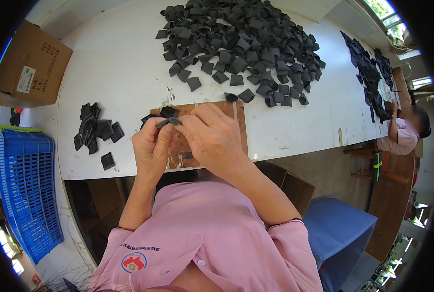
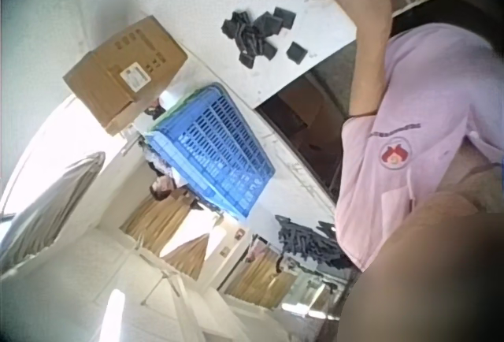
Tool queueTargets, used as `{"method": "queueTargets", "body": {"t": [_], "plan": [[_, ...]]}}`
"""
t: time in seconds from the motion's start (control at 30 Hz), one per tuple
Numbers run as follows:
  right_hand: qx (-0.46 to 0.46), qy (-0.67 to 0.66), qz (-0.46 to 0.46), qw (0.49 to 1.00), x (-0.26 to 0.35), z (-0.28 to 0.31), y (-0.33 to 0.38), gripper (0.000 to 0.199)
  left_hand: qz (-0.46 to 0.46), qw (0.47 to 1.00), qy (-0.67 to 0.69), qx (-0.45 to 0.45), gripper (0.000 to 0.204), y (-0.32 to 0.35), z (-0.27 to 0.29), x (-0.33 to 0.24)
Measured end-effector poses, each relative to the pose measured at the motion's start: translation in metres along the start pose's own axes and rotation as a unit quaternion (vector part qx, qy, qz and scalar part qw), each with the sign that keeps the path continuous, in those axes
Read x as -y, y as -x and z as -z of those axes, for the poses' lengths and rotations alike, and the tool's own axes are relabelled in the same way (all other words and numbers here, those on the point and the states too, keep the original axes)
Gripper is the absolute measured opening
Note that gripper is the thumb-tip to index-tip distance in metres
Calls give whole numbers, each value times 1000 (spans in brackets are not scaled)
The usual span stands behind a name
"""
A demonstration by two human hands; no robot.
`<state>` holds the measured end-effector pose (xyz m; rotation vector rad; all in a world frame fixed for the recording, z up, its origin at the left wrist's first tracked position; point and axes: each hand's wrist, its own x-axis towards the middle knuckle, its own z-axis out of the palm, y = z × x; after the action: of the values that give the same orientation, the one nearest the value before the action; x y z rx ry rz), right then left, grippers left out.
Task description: The recorder is sorting and preparing small black foam blocks on a workbench.
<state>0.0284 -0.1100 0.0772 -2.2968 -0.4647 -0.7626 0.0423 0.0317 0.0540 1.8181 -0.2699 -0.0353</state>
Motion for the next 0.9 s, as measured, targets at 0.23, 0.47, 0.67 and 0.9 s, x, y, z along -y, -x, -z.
{"method": "queueTargets", "body": {"t": [0.23,0.47,0.67,0.9], "plan": [[73,-134,-80,985,-11,4,-6,10,-73,997,-30,-23,10,2,0,37],[-67,-308,-399,861,-42,16,5,22,-134,919,-369,-44,26,-17,-13,88],[98,-376,-483,785,-19,-3,63,22,-94,900,-426,16,20,-31,-19,120],[154,-357,-455,801,-9,-18,64,30,-254,936,-236,55,20,-10,13,53]]}}
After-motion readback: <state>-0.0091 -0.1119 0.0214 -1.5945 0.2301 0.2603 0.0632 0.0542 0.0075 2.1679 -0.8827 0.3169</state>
